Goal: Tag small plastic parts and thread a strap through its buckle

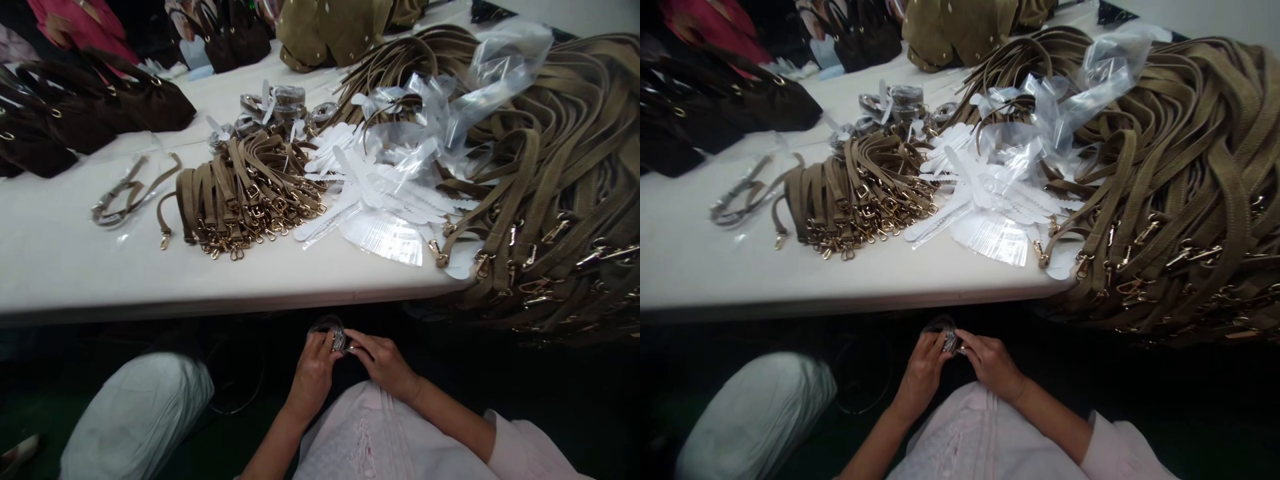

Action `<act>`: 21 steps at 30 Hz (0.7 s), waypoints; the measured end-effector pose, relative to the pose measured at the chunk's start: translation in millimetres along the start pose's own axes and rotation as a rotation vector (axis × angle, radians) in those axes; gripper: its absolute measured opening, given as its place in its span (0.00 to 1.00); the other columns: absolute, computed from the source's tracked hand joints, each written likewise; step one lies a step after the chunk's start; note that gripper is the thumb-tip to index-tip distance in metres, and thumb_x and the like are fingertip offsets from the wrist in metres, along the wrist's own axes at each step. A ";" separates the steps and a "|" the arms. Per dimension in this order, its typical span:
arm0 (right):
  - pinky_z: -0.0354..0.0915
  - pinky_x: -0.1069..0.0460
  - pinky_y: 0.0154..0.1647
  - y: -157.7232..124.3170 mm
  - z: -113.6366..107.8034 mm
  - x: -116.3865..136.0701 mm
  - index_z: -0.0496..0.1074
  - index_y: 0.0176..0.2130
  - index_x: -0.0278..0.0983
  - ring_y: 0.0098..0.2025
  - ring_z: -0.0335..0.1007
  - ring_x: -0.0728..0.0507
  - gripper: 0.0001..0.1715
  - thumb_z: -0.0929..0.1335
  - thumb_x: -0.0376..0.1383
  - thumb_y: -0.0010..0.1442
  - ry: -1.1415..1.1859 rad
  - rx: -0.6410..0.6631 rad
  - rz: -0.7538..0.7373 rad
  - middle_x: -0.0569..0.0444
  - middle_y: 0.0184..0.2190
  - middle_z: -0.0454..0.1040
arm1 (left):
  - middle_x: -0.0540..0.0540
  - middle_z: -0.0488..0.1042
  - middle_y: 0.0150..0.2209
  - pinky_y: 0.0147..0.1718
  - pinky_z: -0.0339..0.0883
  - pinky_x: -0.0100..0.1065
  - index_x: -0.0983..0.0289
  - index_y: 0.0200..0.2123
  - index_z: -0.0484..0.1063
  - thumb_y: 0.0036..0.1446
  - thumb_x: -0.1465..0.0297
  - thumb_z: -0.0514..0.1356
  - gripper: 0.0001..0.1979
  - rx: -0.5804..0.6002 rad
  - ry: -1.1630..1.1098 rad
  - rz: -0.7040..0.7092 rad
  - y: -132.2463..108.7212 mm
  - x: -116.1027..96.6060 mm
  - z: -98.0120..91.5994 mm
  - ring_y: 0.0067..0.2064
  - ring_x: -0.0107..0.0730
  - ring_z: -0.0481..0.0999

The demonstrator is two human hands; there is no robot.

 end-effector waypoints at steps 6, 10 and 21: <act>0.71 0.52 0.40 8.0 -2.7 3.3 0.77 0.42 0.37 0.37 0.75 0.45 0.11 0.64 0.35 0.69 0.068 0.022 -0.035 0.51 0.35 0.79 | 0.61 0.70 0.45 0.50 0.71 0.50 0.65 0.60 0.61 0.68 0.72 0.51 0.18 -0.023 0.013 0.012 0.5 -0.5 0.1 0.48 0.43 0.69; 0.68 0.52 0.43 15.3 0.3 -3.0 0.78 0.37 0.37 0.37 0.75 0.45 0.06 0.68 0.31 0.63 0.168 0.038 0.153 0.53 0.34 0.79 | 0.62 0.70 0.47 0.52 0.71 0.50 0.65 0.62 0.60 0.68 0.73 0.50 0.20 -0.003 0.088 0.051 -3.1 4.2 0.6 0.51 0.44 0.69; 0.66 0.54 0.36 23.8 6.2 -16.2 0.77 0.33 0.34 0.33 0.74 0.44 0.05 0.69 0.32 0.58 0.295 0.089 0.383 0.55 0.29 0.78 | 0.67 0.70 0.52 0.49 0.75 0.53 0.66 0.66 0.51 0.66 0.69 0.56 0.28 -0.145 0.344 0.153 -15.4 15.3 22.2 0.54 0.53 0.71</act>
Point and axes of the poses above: each hand's wrist, its own y-axis towards the middle knuckle, its own z-axis out of the palm, x = y × z, the point moved 2 cm from there along y, towards the middle knuckle
